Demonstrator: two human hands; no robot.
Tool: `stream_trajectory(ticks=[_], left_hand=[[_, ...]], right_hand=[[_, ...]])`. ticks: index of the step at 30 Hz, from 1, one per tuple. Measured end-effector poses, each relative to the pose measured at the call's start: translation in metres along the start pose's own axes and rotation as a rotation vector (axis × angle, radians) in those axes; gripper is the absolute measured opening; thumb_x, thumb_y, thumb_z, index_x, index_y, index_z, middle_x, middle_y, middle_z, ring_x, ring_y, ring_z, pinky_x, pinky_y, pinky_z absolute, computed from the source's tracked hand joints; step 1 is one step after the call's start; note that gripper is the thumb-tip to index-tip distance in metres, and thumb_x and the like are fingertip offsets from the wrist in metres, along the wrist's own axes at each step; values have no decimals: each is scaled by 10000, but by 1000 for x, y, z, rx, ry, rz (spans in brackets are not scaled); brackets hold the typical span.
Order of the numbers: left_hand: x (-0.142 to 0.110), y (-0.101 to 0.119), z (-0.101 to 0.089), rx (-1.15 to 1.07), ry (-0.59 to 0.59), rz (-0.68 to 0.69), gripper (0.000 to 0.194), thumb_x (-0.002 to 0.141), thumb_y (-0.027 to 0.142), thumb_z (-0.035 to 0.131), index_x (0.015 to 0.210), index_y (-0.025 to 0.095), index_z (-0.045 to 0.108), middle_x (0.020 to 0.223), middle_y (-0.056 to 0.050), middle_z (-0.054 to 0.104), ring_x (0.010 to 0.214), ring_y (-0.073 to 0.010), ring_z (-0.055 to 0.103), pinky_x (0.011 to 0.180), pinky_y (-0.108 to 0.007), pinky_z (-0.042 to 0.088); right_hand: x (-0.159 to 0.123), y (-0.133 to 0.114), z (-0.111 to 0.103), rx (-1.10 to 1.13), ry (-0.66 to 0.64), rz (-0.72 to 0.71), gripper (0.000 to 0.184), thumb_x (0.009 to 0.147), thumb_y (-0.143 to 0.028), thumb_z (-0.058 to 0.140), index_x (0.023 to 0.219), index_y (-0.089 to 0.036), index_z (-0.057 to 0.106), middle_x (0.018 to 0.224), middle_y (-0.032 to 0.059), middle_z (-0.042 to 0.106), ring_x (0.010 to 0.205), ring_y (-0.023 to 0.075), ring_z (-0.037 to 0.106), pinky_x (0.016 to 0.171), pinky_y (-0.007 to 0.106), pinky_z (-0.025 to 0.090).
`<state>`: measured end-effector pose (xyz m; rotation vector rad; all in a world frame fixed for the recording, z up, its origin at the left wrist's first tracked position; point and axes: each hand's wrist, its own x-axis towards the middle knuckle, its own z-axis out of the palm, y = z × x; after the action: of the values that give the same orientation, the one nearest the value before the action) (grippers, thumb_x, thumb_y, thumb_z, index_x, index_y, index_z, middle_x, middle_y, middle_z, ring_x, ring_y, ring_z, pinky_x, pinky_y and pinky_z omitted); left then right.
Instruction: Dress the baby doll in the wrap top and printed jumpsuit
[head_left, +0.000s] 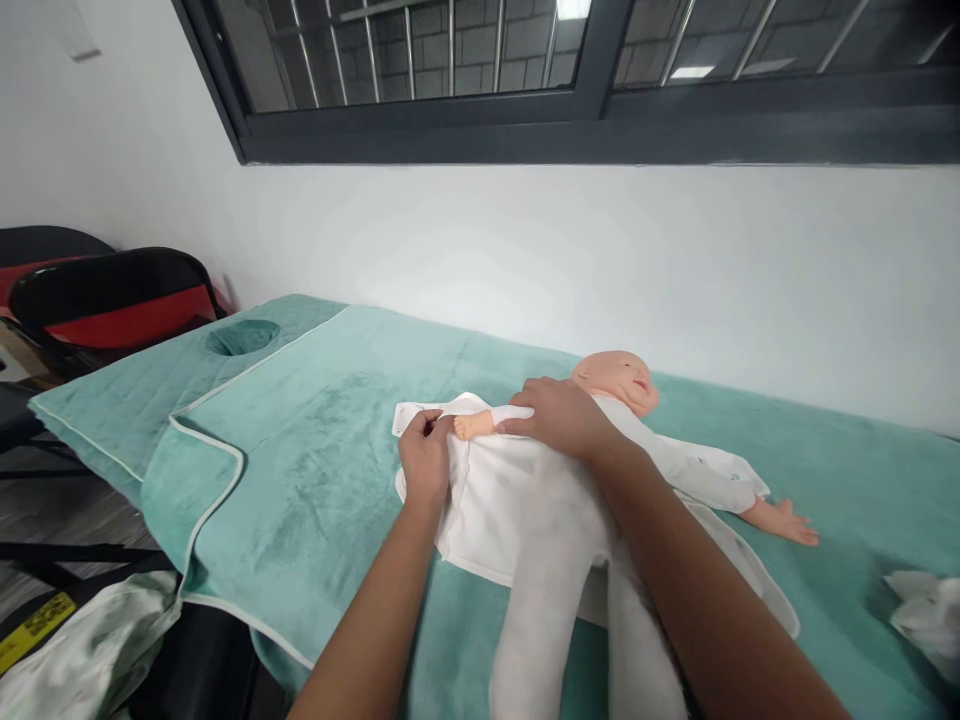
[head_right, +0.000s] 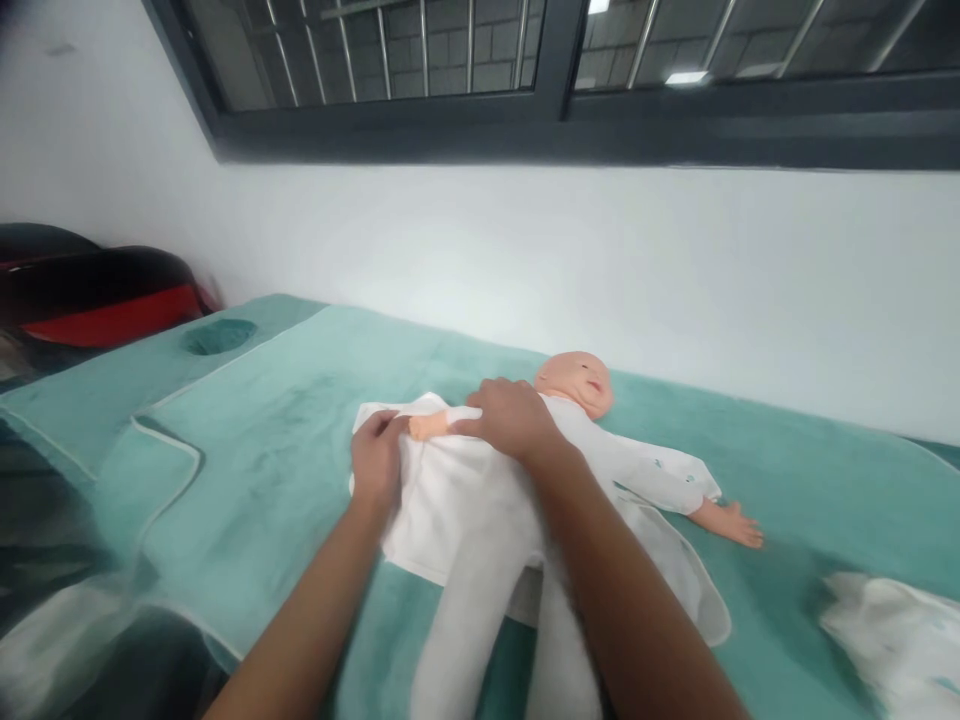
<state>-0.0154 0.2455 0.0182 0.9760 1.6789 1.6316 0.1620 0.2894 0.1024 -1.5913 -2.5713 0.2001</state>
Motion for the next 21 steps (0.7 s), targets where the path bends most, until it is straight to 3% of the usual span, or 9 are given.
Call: stream_trajectory(ticks=[5, 9, 12, 14, 16, 19, 21], left_hand=[[-9, -7, 8, 292, -22, 234, 145, 835, 299, 519, 870, 206, 624, 709, 7, 618, 650, -150, 546, 652, -263, 400], [-13, -11, 14, 524, -218, 415, 146, 888, 281, 464, 819, 213, 574, 695, 1, 606, 649, -156, 541, 626, -264, 344], [-12, -11, 14, 543, -278, 432, 154, 912, 307, 452, 850, 220, 563, 721, 3, 618, 662, -156, 548, 617, -259, 328], [-10, -11, 13, 521, -242, 406, 179, 927, 332, 437, 871, 224, 569, 754, -2, 639, 691, -161, 564, 627, -259, 335], [-10, -11, 12, 510, -204, 395, 202, 936, 343, 428, 883, 222, 581, 800, -15, 658, 735, -171, 581, 656, -264, 355], [-10, -12, 12, 499, -166, 404, 204, 932, 339, 437, 918, 218, 601, 880, -39, 674, 814, -189, 598, 729, -282, 391], [-11, -11, 13, 494, -156, 410, 206, 931, 335, 441, 938, 217, 609, 910, -49, 676, 849, -198, 601, 764, -294, 402]], right_hand=[[9, 0, 12, -77, 67, 12, 412, 859, -612, 486, 892, -266, 708, 956, 85, 655, 895, 263, 573, 770, 381, 387], [14, -8, 22, -105, 82, -71, 366, 902, -520, 466, 931, -239, 699, 932, 93, 664, 917, 263, 580, 835, 408, 388], [6, -7, 17, 17, 133, -137, 295, 912, -418, 470, 1074, -257, 657, 1055, 71, 667, 1001, 251, 580, 884, 395, 401], [-9, 6, 5, 132, 249, -28, 290, 918, -417, 445, 1078, -276, 642, 1127, 51, 661, 1030, 241, 585, 871, 373, 427], [-27, 32, -11, 170, 332, 224, 337, 927, -471, 388, 952, -277, 663, 1080, 56, 682, 976, 258, 610, 814, 388, 454], [-50, 84, -24, 95, 182, 617, 569, 885, -659, 302, 726, -247, 660, 912, 121, 703, 848, 333, 636, 735, 478, 464], [-56, 115, -21, 127, 80, 706, 662, 847, -739, 277, 702, -227, 671, 928, 163, 706, 861, 361, 649, 766, 510, 464]])
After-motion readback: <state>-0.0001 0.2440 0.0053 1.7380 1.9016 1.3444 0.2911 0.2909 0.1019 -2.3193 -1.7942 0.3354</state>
